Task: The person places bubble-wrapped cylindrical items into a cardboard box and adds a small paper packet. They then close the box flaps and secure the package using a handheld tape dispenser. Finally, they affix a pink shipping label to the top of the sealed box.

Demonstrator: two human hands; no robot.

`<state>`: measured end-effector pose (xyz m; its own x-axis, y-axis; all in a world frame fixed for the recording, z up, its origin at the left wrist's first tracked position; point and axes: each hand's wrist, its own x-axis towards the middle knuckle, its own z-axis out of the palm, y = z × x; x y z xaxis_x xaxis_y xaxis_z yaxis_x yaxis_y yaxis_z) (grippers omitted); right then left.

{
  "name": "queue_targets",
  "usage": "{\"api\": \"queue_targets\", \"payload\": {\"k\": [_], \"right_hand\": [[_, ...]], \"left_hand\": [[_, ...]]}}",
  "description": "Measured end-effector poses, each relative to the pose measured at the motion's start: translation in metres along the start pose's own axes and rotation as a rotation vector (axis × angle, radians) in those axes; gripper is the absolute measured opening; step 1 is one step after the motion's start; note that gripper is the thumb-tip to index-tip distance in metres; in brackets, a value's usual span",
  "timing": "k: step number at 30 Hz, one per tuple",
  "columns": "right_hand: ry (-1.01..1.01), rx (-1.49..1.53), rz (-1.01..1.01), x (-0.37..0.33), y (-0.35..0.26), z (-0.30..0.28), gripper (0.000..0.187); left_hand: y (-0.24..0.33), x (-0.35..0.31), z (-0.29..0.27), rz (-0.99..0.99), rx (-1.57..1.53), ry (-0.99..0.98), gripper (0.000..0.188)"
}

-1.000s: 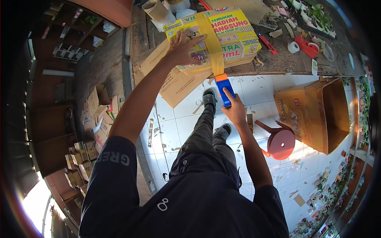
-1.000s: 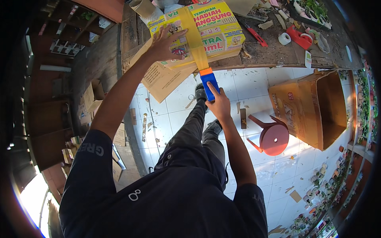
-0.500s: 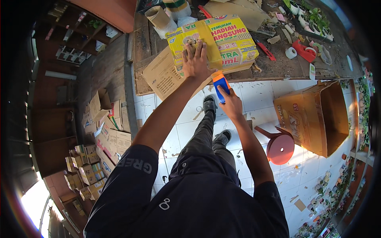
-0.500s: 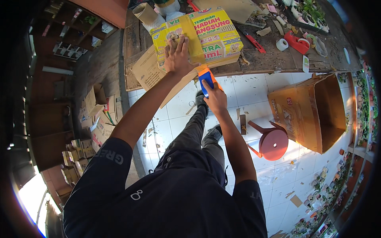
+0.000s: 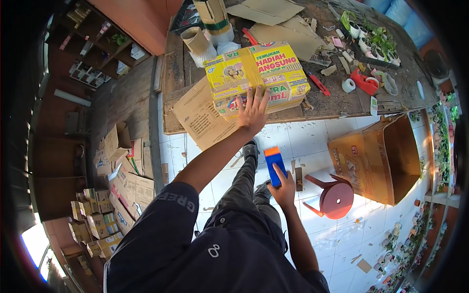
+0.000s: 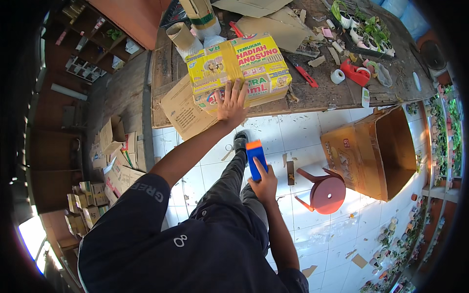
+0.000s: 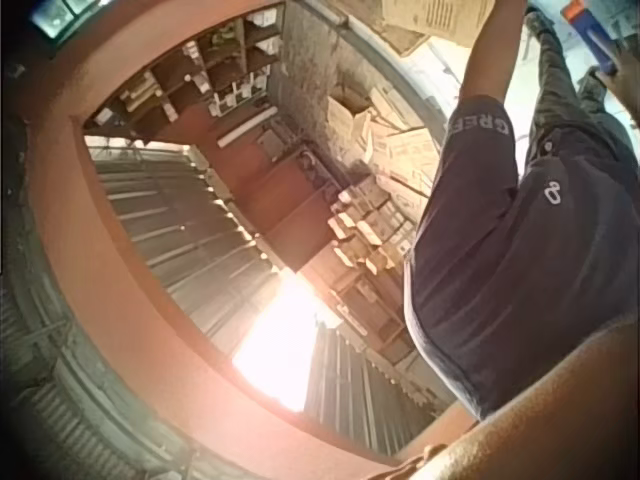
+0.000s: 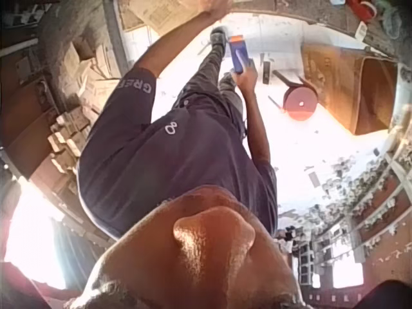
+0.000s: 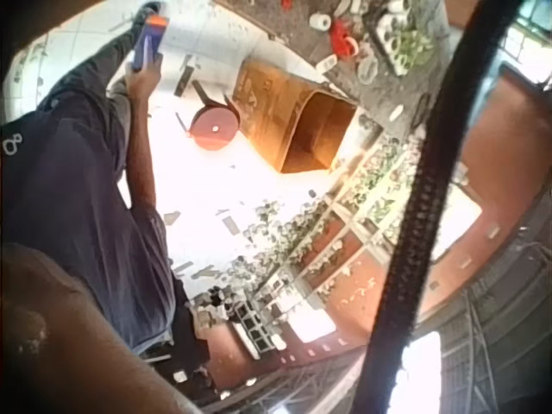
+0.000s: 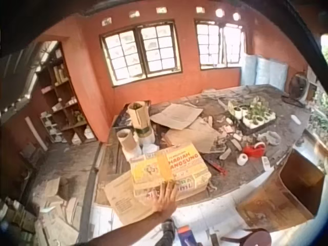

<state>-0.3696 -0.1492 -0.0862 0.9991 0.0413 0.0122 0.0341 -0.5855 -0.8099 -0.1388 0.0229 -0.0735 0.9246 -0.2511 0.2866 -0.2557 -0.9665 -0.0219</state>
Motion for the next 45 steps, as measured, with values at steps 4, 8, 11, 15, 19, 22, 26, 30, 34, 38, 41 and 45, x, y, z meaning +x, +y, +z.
{"api": "queue_targets", "payload": {"k": [4, 8, 11, 15, 19, 22, 26, 30, 34, 38, 41, 45], "right_hand": [[0.066, 0.049, 0.098, -0.057, 0.019, -0.004, 0.086], [0.04, 0.101, 0.176, -0.088, 0.034, -0.014, 0.083], [0.155, 0.304, 0.236, -0.086, 0.039, -0.021, 0.079], [0.246, 0.57, 0.388, -0.052, 0.03, -0.04, 0.088], [0.132, 0.775, 0.443, 0.011, 0.005, -0.068, 0.091], [0.017, 0.82, 0.358, 0.071, -0.036, -0.09, 0.096], [-0.243, 0.665, 0.186, 0.154, -0.075, -0.105, 0.1], [-0.421, 0.5, 0.009, 0.22, -0.099, -0.105, 0.102], [-0.67, 0.452, 0.06, 0.269, -0.121, -0.107, 0.113], [-0.778, 0.138, -0.034, 0.31, -0.144, -0.104, 0.097], [-0.84, -0.103, -0.148, 0.339, -0.163, -0.101, 0.072], [-0.954, -0.144, -0.117, 0.355, -0.163, -0.102, 0.074]], "left_hand": [[0.0, 0.044, -0.069, -0.083, -0.257, -0.188, 0.084], [-0.033, 0.097, -0.044, -0.187, -0.312, -0.002, 0.066], [-0.062, 0.114, -0.003, -0.113, -0.218, 0.158, 0.068], [-0.06, 0.136, -0.04, -0.291, -0.368, -0.065, 0.059], [-0.056, 0.116, -0.06, -0.438, -0.838, 0.027, 0.041], [-0.033, 0.05, -0.09, -0.584, -1.505, -0.311, 0.045], [-0.033, 0.01, -0.12, -0.943, -2.203, -0.538, 0.05], [-0.052, 0.017, -0.138, -1.037, -2.412, -0.291, 0.031], [-0.079, 0.027, -0.144, -1.036, -2.548, -0.076, 0.025], [-0.088, 0.018, -0.124, -1.016, -2.62, -0.02, 0.027], [-0.094, 0.02, -0.135, -1.107, -2.614, 0.021, 0.034], [-0.094, 0.02, -0.125, -0.924, -2.428, 0.164, 0.026]]}}
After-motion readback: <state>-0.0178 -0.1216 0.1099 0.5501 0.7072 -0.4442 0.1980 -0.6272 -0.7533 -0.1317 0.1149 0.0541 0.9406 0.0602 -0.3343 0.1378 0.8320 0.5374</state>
